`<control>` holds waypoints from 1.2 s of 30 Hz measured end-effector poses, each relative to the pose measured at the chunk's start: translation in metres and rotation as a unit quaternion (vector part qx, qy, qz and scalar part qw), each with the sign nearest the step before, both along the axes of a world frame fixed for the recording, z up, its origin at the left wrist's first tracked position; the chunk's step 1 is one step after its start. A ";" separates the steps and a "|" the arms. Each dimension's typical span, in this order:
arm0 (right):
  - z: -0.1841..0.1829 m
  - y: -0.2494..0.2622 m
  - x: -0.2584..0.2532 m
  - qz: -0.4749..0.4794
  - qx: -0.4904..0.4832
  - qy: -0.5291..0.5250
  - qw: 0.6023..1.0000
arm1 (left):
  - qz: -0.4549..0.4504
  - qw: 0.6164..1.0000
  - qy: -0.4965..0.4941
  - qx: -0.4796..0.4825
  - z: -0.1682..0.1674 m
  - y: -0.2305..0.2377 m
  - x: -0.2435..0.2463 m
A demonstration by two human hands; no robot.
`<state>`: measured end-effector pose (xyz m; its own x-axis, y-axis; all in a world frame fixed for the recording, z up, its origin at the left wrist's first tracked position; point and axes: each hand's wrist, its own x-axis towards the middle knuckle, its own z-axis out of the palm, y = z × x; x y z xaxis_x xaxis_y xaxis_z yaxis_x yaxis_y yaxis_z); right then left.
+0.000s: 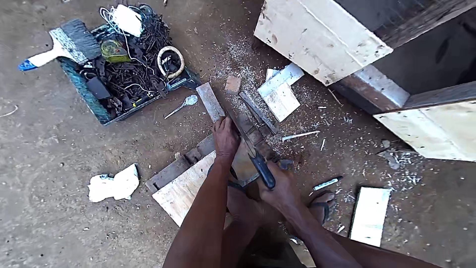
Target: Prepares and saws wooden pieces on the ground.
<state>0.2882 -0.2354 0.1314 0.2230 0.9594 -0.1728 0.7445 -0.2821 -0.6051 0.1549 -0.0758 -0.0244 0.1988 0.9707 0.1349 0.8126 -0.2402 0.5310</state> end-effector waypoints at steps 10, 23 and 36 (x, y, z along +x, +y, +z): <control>0.001 -0.025 0.010 -0.024 0.022 0.016 0.999 | 0.031 0.999 0.013 -0.015 0.000 -0.004 0.004; 0.007 -0.041 0.009 -0.017 0.022 0.001 1.000 | 0.039 0.999 -0.008 -0.020 0.000 -0.006 0.003; 0.027 -0.046 0.020 -0.027 -0.020 0.025 0.999 | 0.037 0.998 0.018 -0.051 0.009 -0.007 0.004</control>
